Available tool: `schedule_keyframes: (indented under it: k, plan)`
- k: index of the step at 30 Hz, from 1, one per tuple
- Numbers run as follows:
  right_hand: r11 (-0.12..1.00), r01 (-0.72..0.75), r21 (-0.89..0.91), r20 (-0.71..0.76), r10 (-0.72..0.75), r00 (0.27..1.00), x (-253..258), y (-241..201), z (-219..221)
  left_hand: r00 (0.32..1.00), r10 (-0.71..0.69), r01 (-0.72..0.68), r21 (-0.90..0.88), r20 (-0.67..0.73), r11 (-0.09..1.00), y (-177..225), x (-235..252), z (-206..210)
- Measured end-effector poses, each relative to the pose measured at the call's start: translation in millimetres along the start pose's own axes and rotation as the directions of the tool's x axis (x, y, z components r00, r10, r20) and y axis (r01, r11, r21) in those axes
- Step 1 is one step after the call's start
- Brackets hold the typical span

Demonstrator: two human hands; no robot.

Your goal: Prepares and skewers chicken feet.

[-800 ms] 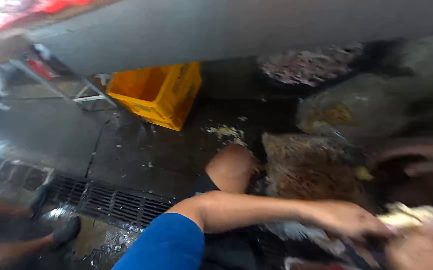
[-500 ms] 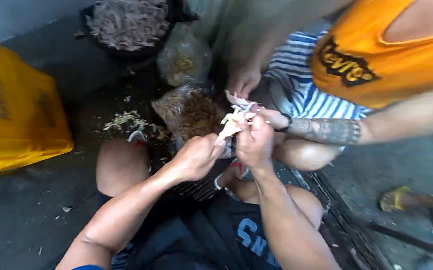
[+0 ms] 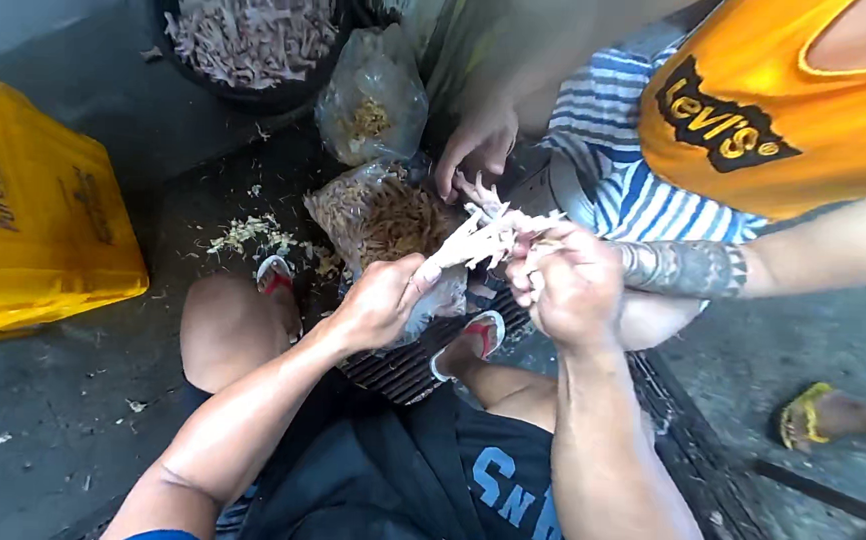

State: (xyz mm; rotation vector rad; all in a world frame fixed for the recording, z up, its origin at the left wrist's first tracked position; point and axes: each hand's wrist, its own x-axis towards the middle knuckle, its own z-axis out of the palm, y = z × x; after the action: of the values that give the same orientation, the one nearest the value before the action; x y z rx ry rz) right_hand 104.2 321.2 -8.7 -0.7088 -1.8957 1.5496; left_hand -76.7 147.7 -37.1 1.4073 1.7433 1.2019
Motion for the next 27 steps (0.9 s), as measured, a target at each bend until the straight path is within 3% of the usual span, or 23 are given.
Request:
schedule_keyframes:
  k: [3, 6, 8, 11, 12, 14, 16, 18, 20, 22, 25, 27]
  plan:
    - [0.977, -0.170, 0.128, 0.055, 0.164, 0.985, -3, 2, 14, 0.984, -0.031, 0.024, -0.040, -0.178, 0.999, 4, 5, 8]
    - [0.924, -0.349, 0.157, 0.151, 0.327, 0.933, -10, 7, 32, 0.969, -0.064, 0.057, -0.036, -0.239, 0.998, 3, 8, 21]
    - [0.905, -0.410, 0.117, 0.129, 0.395, 0.910, -13, 9, 46, 0.988, -0.040, 0.043, 0.015, -0.151, 0.999, 1, 6, 27]
    - [0.894, -0.443, 0.064, 0.179, 0.426, 0.887, -13, 12, 49, 0.994, 0.027, -0.036, 0.079, 0.109, 0.996, 0, 3, 12]
    - [0.896, -0.440, 0.061, 0.231, 0.416, 0.879, -13, 11, 46, 0.987, 0.050, -0.057, 0.046, 0.151, 0.997, 0, 3, 3]
    - [0.908, -0.412, 0.077, 0.317, 0.369, 0.874, -14, 9, 43, 0.994, 0.002, 0.006, -0.078, 0.105, 0.997, 2, 7, -13]
    - [0.912, -0.387, 0.136, 0.324, 0.328, 0.888, -17, 11, 48, 0.980, -0.191, 0.199, -0.213, 0.058, 0.957, 2, 18, -20]
    - [0.910, -0.366, 0.193, 0.279, 0.307, 0.910, -17, 15, 55, 0.917, -0.395, 0.383, -0.385, 0.051, 0.840, -10, 32, -18]
    - [0.909, -0.336, 0.247, 0.196, 0.293, 0.936, -16, 18, 61, 0.839, -0.545, 0.430, -0.622, 0.006, 0.655, -19, 37, -11]
    - [0.916, -0.296, 0.270, 0.126, 0.271, 0.954, -15, 21, 63, 0.768, -0.641, 0.444, -0.714, -0.008, 0.541, -17, 33, -7]
    - [0.964, -0.207, 0.167, 0.021, 0.207, 0.978, -16, 25, 63, 0.808, -0.564, 0.557, -0.525, 0.167, 0.643, -8, 18, -1]
    - [0.992, -0.094, -0.080, -0.023, 0.092, 0.995, -15, 26, 60, 0.828, -0.429, 0.561, -0.503, 0.362, 0.658, -4, 11, 6]
